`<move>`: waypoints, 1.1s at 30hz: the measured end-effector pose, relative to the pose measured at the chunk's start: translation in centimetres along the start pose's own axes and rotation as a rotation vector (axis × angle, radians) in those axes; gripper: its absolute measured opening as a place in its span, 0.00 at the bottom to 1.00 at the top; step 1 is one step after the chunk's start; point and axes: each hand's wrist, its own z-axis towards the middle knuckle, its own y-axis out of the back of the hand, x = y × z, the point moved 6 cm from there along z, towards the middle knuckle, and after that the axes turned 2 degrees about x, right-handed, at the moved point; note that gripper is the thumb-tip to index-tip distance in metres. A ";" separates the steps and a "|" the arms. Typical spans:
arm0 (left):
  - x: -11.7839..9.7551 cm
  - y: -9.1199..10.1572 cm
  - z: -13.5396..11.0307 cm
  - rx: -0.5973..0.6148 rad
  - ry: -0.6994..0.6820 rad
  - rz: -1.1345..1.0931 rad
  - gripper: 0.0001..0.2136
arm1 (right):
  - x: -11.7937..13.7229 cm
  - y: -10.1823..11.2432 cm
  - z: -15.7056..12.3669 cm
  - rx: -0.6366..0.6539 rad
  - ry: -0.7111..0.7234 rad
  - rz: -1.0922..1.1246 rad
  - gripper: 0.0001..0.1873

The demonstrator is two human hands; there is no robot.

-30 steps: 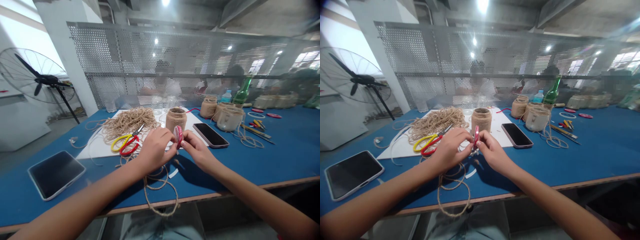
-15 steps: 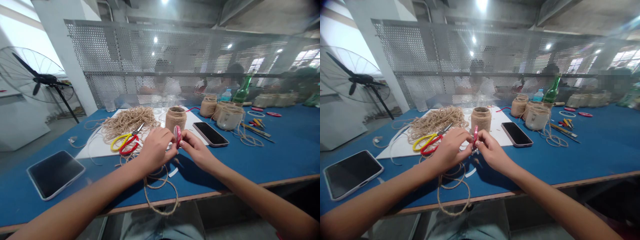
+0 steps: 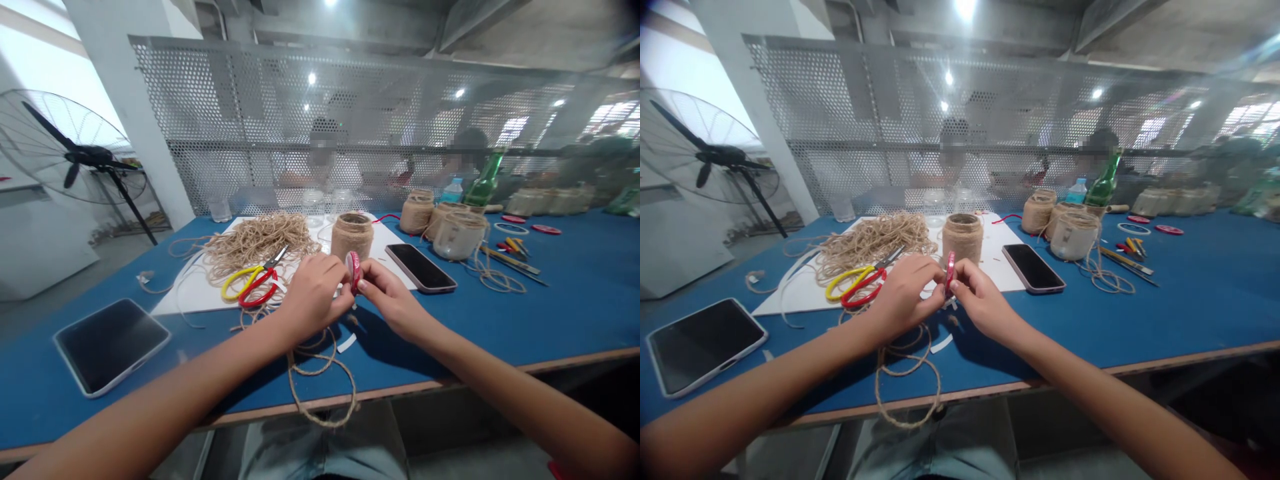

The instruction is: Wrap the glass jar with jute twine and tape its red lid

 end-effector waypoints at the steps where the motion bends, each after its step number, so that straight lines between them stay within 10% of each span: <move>1: 0.1 0.1 0.0 0.000 0.004 -0.014 0.04 | 0.0 0.0 0.0 -0.003 -0.003 0.008 0.04; 25: 0.0 1.1 0.1 0.011 0.051 -0.066 0.05 | -0.1 0.1 0.0 0.016 0.000 0.100 0.05; 33: 2.8 1.5 0.5 -0.018 0.129 0.040 0.05 | 0.1 -0.1 -0.3 0.059 -0.094 0.499 0.07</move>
